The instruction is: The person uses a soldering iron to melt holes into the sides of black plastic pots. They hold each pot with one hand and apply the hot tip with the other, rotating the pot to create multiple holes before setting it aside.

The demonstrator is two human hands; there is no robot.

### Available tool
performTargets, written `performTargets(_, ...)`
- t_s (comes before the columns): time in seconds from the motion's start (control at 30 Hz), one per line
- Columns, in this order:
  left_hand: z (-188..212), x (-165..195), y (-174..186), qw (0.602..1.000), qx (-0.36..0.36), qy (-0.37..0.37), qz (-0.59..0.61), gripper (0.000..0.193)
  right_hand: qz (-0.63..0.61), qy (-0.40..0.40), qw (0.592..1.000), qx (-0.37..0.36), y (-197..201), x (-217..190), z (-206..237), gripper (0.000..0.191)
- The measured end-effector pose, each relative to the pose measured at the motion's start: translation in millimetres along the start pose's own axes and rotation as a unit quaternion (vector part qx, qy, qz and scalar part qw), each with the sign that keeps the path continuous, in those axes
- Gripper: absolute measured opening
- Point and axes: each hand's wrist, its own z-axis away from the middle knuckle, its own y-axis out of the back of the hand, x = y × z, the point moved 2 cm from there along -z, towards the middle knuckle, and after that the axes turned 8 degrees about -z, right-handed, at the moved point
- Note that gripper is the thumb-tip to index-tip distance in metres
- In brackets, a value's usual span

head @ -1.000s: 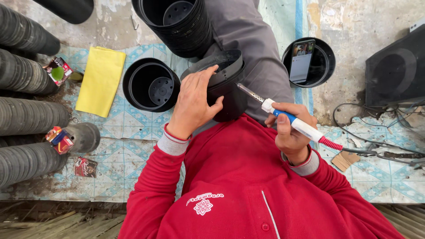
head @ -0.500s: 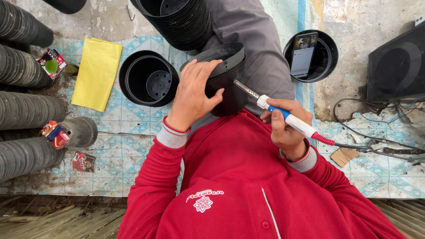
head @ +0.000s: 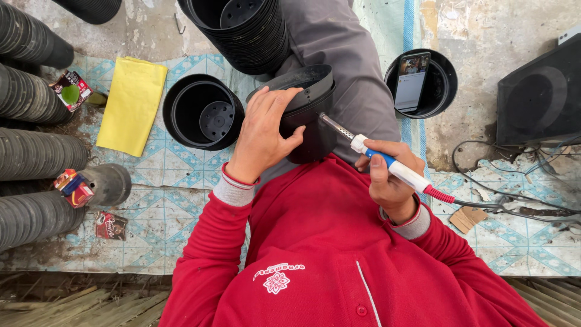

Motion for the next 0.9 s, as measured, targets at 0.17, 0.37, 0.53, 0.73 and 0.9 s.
performTargets(0.17, 2, -1, -1, 1.0, -0.001, -0.001, 0.006, 0.062, 0.0, -0.007, 1.0, 0.003, -2, 0, -2, 0.017)
performTargets(0.37, 3, -6, -6, 1.0, -0.008, -0.002, 0.018, 0.061, 0.022, -0.002, 0.999, -0.024, -4, -1, -5, 0.011)
performTargets(0.53, 4, -9, -11, 1.0, -0.008, -0.01, 0.021, 0.061, 0.04, 0.005, 0.998, -0.038, -5, -1, -10, 0.01)
performTargets(0.73, 5, -14, -12, 0.999, -0.014, -0.009, 0.034, 0.061, 0.031, -0.009, 0.998, -0.044, -5, 2, -14, 0.011)
performTargets(0.9, 6, -14, -12, 0.999, -0.012, -0.014, 0.034, 0.059, 0.029, -0.009, 0.998, -0.05, -7, 4, -15, 0.01)
